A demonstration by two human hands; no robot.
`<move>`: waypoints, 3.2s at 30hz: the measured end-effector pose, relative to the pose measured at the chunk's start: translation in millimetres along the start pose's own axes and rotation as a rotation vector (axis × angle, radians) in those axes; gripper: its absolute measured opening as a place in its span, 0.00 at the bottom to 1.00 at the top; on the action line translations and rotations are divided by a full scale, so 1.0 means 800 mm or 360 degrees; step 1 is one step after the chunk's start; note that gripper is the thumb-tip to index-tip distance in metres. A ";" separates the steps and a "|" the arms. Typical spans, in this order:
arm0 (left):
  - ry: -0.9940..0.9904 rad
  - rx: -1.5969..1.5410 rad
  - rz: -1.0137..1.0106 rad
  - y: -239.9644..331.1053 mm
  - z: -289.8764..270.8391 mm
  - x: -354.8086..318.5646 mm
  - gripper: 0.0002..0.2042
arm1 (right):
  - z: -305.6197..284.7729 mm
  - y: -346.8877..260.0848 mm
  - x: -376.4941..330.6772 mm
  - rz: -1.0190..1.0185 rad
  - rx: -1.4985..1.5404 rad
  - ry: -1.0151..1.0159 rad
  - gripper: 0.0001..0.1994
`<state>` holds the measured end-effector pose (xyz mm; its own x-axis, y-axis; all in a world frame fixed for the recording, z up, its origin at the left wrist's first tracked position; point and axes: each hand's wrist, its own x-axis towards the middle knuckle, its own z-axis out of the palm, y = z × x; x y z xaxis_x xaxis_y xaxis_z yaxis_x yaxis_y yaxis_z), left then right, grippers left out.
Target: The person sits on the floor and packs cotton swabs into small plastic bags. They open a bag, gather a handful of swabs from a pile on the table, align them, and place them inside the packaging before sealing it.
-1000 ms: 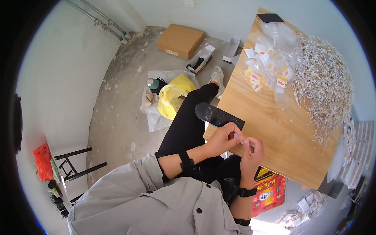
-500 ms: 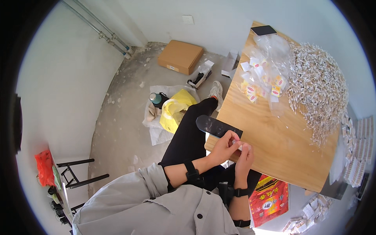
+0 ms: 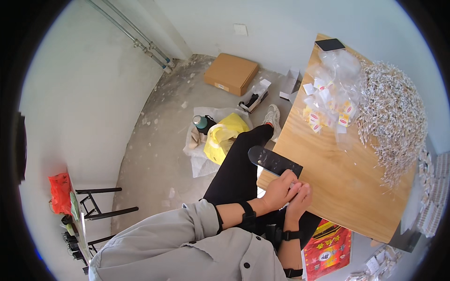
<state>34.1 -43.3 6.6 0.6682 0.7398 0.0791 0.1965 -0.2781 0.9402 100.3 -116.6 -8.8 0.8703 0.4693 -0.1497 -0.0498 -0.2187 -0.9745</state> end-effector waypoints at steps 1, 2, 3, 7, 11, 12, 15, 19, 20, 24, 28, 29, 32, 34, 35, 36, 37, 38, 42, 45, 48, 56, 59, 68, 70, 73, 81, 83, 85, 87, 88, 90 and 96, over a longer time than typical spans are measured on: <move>-0.0039 0.0047 0.0008 -0.002 0.004 -0.001 0.11 | 0.000 0.010 0.002 -0.0081 -0.0080 0.0055 0.21; -0.0014 0.0023 0.0027 -0.007 0.008 -0.001 0.11 | -0.001 0.017 0.002 -0.0161 -0.0159 0.0107 0.22; 0.0012 0.0000 0.0046 -0.015 0.013 -0.001 0.10 | -0.003 0.024 0.001 -0.0157 -0.0186 0.0122 0.22; 0.0072 -0.0050 0.0014 -0.021 0.015 -0.003 0.09 | 0.004 0.023 0.000 -0.0167 -0.0242 0.0159 0.22; 0.0100 -0.0001 0.0048 -0.020 0.017 0.001 0.10 | 0.000 0.018 -0.001 -0.0205 -0.0199 0.0173 0.22; 0.0132 0.0016 0.0103 -0.033 0.017 0.004 0.10 | 0.004 0.018 0.001 -0.0175 -0.0239 0.0145 0.22; 0.0088 0.0046 0.0131 -0.038 0.022 0.009 0.13 | -0.005 0.027 0.009 -0.0336 -0.0539 0.0124 0.21; -0.0026 -0.0449 -0.0322 -0.045 -0.007 0.020 0.17 | -0.010 0.002 0.022 0.0280 0.0269 0.0038 0.21; -0.0096 -0.0436 -0.0315 -0.029 -0.020 0.021 0.17 | -0.018 -0.003 0.029 0.0454 0.0614 0.0134 0.20; -0.0198 -0.0380 0.0054 0.026 -0.050 0.015 0.12 | -0.038 -0.016 0.019 0.1082 0.2011 -0.0046 0.18; -0.0280 -0.0097 0.0433 0.112 -0.066 0.008 0.22 | -0.046 -0.018 0.004 0.1229 0.2833 -0.0449 0.13; -0.0248 -0.0089 0.0486 0.120 -0.064 0.005 0.24 | -0.040 -0.032 -0.001 0.1138 0.2795 -0.0529 0.12; -0.0056 -0.0090 0.0637 0.136 -0.060 0.000 0.20 | -0.028 -0.057 -0.020 0.0805 0.2500 -0.0629 0.12; 0.0029 -0.0063 0.0684 0.140 -0.059 -0.001 0.18 | -0.021 -0.066 -0.032 0.0557 0.1986 -0.0519 0.12; 0.0037 -0.0045 0.0699 0.138 -0.058 -0.002 0.18 | -0.020 -0.074 -0.036 0.0500 0.1831 -0.0485 0.13; 0.0045 -0.0026 0.0713 0.134 -0.056 -0.004 0.18 | -0.021 -0.082 -0.041 0.0453 0.1672 -0.0446 0.13; 0.0051 -0.0005 0.0734 0.133 -0.056 -0.005 0.17 | -0.020 -0.088 -0.044 0.0462 0.1654 -0.0426 0.13; 0.0065 0.0017 0.0775 0.135 -0.056 -0.004 0.17 | -0.020 -0.090 -0.046 0.0424 0.1636 -0.0430 0.13; 0.0129 0.0050 0.0860 0.142 -0.049 -0.004 0.16 | -0.022 -0.091 -0.050 0.0304 0.1545 -0.0425 0.14; 0.0145 0.0150 0.0975 0.147 -0.051 -0.003 0.14 | -0.022 -0.088 -0.054 0.0268 0.1494 -0.0437 0.14; 0.0126 0.0244 0.1064 0.148 -0.052 -0.001 0.13 | -0.021 -0.083 -0.056 0.0283 0.1504 -0.0451 0.14; 0.0078 0.0231 0.0921 0.148 -0.049 -0.005 0.15 | -0.022 -0.050 -0.038 0.0846 0.2487 -0.0643 0.15; 0.0146 0.0167 0.1000 0.146 -0.044 -0.002 0.16 | -0.021 -0.033 -0.023 0.1101 0.3082 -0.0892 0.15; 0.0079 0.0240 0.1051 0.147 -0.049 -0.002 0.14 | -0.017 -0.052 -0.036 0.0959 0.2652 -0.0875 0.17; 0.0061 0.0218 0.0989 0.145 -0.048 -0.002 0.14 | -0.018 -0.061 -0.040 0.0874 0.2480 -0.0822 0.18; 0.0089 0.0224 0.1012 0.145 -0.047 0.002 0.13 | -0.021 -0.071 -0.041 0.0813 0.2315 -0.0764 0.18; -0.0055 -0.0407 0.0215 0.118 -0.063 0.010 0.07 | -0.065 -0.098 -0.022 0.0730 0.1999 -0.1100 0.22; -0.0121 -0.0700 -0.0017 0.107 -0.055 0.009 0.09 | -0.066 -0.095 -0.032 0.0522 0.1456 -0.0883 0.19; -0.0131 -0.0679 -0.0042 0.110 -0.047 0.008 0.11 | -0.068 -0.092 -0.033 0.0420 0.1281 -0.0805 0.18; -0.0137 -0.0426 0.0166 0.132 -0.048 0.006 0.13 | -0.075 -0.084 -0.028 0.0409 0.1474 -0.0877 0.18; -0.0151 -0.0346 0.0279 0.143 -0.049 0.004 0.14 | -0.075 -0.082 -0.027 0.0440 0.1666 -0.0923 0.19; -0.0159 -0.0195 0.0545 0.146 -0.047 0.001 0.15 | -0.073 -0.072 -0.030 0.0384 0.1862 -0.1081 0.20; -0.0132 -0.0057 0.0992 0.160 -0.053 -0.004 0.16 | -0.062 -0.075 -0.037 0.0348 0.2125 -0.1302 0.21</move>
<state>26.6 -55.3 140.4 0.7031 0.3949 0.5914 -0.2710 -0.6200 0.7363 101.7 -160.4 62.2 0.3218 0.9432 0.0831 -0.8959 0.3317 -0.2955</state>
